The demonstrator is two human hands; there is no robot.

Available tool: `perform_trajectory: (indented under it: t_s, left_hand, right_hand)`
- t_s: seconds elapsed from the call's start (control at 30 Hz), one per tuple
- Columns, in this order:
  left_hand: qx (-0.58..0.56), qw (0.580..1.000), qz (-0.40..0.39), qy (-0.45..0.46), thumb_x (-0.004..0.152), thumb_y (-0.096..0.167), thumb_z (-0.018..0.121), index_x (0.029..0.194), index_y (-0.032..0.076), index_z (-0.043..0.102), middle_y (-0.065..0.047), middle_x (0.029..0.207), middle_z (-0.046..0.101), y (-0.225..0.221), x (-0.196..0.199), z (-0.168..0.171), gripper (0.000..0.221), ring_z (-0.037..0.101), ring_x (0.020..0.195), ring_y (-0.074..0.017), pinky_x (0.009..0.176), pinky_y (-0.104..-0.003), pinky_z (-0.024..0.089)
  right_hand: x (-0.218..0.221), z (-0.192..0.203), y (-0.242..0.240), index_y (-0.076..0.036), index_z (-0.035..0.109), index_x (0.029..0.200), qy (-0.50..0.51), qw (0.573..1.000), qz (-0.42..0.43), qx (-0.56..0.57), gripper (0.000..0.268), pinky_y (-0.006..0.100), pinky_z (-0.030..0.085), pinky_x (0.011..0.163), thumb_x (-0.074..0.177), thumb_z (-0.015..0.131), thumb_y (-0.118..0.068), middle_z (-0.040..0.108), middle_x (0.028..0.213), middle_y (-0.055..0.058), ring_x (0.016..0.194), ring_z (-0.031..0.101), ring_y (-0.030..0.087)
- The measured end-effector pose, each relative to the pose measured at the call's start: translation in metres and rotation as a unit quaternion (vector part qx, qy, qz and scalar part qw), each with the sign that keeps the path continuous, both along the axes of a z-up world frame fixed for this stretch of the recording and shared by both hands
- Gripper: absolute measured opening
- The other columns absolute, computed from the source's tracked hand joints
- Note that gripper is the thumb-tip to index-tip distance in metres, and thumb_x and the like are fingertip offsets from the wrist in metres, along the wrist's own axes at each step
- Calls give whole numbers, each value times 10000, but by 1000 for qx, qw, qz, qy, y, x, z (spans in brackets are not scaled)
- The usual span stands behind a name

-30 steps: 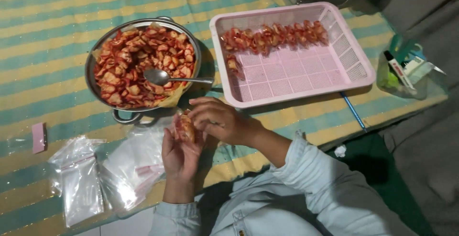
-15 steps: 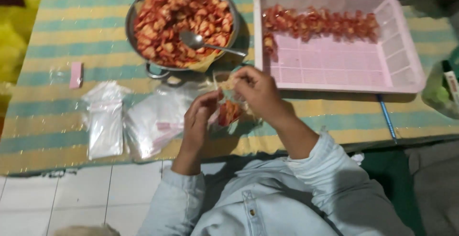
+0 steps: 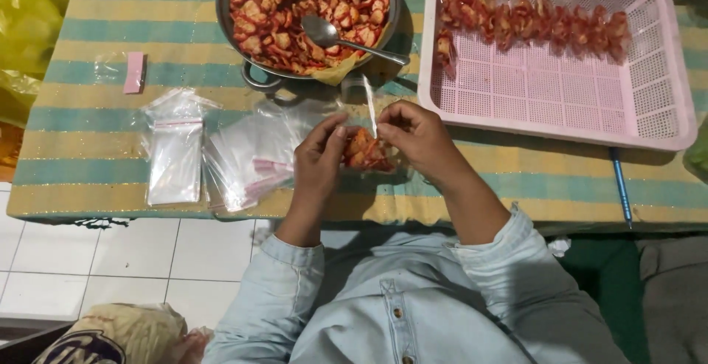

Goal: The person scoops fried food from a bowl into plastic bags using a spoon and seals the bags by hand.

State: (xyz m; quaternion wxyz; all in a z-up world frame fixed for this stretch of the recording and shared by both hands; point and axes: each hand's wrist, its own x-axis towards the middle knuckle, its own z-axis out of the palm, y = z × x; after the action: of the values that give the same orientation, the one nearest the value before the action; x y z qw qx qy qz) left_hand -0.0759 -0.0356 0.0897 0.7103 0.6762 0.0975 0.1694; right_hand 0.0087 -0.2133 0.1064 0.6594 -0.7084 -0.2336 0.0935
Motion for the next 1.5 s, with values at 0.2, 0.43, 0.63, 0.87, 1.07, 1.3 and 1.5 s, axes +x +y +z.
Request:
perform_trajectory:
  t_s: [0.2, 0.43, 0.63, 0.87, 1.07, 1.3, 1.5]
  left_hand:
    - [35, 997, 65, -5, 1033, 230, 616, 992, 68, 710, -122, 744, 709, 0, 1, -3, 192, 619, 617, -167, 543, -324, 544]
    - [-54, 995, -85, 19, 915, 176, 774, 1333, 82, 492, -235, 1233, 665, 0, -6, 18, 513, 668, 1059, -281, 939, -408, 566]
    - [22, 996, -55, 68, 807, 104, 850, 1394, 154, 497, -215, 1196, 722, -6, -2, 17, 687, 711, 1023, -286, 910, -393, 568]
    - [53, 997, -27, 57, 762, 106, 899, 1318, 148, 563, -196, 1232, 711, -6, 0, 12, 651, 696, 1147, -376, 973, -457, 563]
    - [24, 998, -46, 48, 844, 170, 853, 1238, 138, 619, -180, 1201, 713, -5, -1, 12, 460, 700, 1123, -354, 953, -457, 572]
    - [-85, 995, -30, 40, 983, 167, 697, 1072, 59, 677, -141, 926, 693, 4, 3, -10, 142, 703, 847, -223, 728, -381, 660]
    - [-95, 994, -26, 51, 992, 207, 685, 991, 63, 663, -107, 852, 663, 1, -1, 5, 146, 657, 793, -185, 659, -359, 627]
  right_hand:
    - [0, -19, 5, -8, 636, 1067, 125, 984, -49, 114, 94, 254, 628, 644, 987, 665, -48, 621, 836, 47, 730, 693, 129]
    - [1, -23, 4, -47, 610, 1079, 151, 979, -48, 131, 94, 238, 615, 639, 1022, 646, -113, 696, 891, 89, 775, 733, 156]
    - [0, -25, 3, -67, 593, 1292, 119, 986, 5, 113, 429, 335, 607, 847, 908, 781, -96, 635, 1074, 58, 989, 673, 161]
    - [-1, -23, -1, -56, 555, 1407, 133, 982, 62, 120, 669, 310, 579, 918, 855, 820, -326, 677, 1192, 110, 1068, 674, 158]
    - [-10, -19, 4, -60, 677, 1170, 100, 992, 38, 68, 350, 282, 579, 806, 867, 837, -132, 657, 972, 58, 906, 647, 132]
    - [5, -27, -5, -25, 639, 1106, 143, 970, 56, 189, 316, 310, 605, 815, 878, 807, -166, 689, 994, 127, 915, 692, 181]
    - [7, -31, -10, 4, 620, 1131, 155, 957, 93, 227, 501, 373, 621, 827, 766, 893, -203, 691, 1067, 170, 966, 694, 220]
